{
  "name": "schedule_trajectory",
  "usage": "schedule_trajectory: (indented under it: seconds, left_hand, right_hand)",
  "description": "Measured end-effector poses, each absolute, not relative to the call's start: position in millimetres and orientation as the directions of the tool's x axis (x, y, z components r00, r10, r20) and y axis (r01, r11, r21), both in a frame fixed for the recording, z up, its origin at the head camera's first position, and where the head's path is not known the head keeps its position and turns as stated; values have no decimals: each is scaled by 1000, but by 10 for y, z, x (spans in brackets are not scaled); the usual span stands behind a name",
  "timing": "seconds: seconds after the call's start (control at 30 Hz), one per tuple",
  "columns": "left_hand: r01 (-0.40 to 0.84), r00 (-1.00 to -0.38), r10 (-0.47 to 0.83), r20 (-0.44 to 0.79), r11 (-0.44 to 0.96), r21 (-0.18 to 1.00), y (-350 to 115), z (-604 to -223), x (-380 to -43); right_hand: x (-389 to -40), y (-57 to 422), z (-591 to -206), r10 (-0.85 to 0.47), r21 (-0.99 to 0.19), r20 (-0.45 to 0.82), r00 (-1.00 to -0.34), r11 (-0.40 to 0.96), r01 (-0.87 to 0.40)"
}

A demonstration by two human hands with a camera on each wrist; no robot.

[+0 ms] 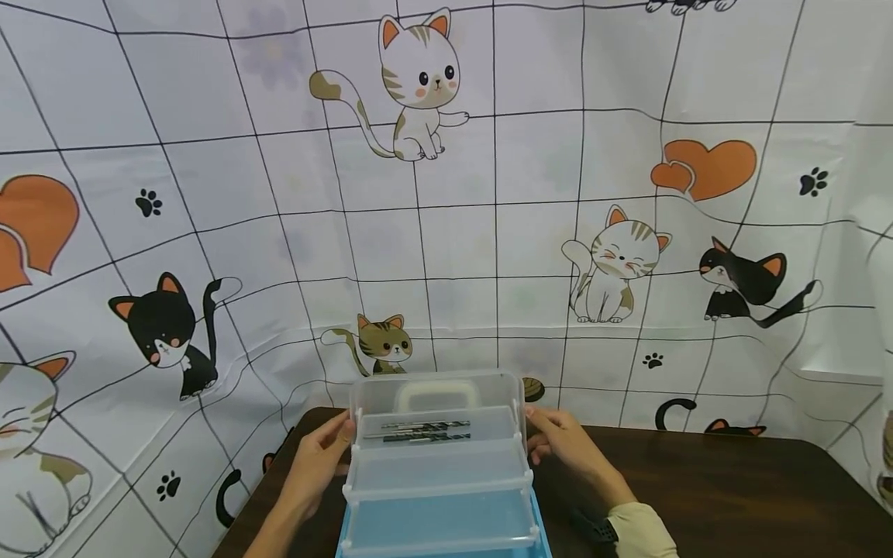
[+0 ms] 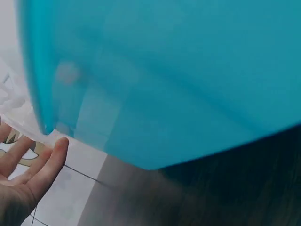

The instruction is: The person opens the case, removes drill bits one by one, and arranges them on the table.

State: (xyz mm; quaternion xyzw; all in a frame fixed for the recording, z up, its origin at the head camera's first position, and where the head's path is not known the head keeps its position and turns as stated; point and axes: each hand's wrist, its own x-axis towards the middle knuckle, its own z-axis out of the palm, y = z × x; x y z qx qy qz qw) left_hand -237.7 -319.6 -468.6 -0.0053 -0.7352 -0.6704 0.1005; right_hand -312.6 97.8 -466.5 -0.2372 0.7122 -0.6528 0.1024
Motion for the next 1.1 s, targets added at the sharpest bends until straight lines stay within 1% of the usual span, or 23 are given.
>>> schedule_trajectory:
  seconds: [0.1, 0.27, 0.37, 0.47, 0.6, 0.7, 0.93, 1.1]
  left_hand:
    - [96, -985, -132, 107, 87, 992, -3149, -4716, -2369]
    - [33, -987, -149, 53, 131, 991, -3081, -4736, -2362]
    - [11, -990, -137, 25, 108, 994, -3024, -4754, -2351]
    - [-11, -993, -121, -5, 52, 999, -2956, -4791, -2354]
    - [-44, -994, -99, -43, 8, 999, -2883, -4857, -2358]
    - [-56, -997, -43, -56, -11, 998, -2866, -4885, -2364]
    - [-88, -980, 180, -81, -32, 996, -2886, -4905, -2357]
    - [-116, -962, 253, -98, -59, 991, -2869, -4903, -2344]
  right_hand:
    - [-3106, 990, -4687, -432, -979, 153, -889, 57, -196]
    - [-3066, 1009, -4704, -363, -986, 115, -925, 73, -151]
    - [-3035, 1035, -4701, -323, -992, 69, -944, 75, -98]
    - [-3004, 1067, -4685, -290, -996, 28, -957, 75, -52]
    - [-2971, 1120, -4685, -281, -997, 1, -960, 70, -21]
    - [-2952, 1165, -4694, -302, -998, -10, -953, 69, -11]
    - [-2876, 1285, -4782, -332, -998, -55, -942, 60, 37]
    - [-2829, 1320, -4778, -309, -996, -84, -947, 60, 69]
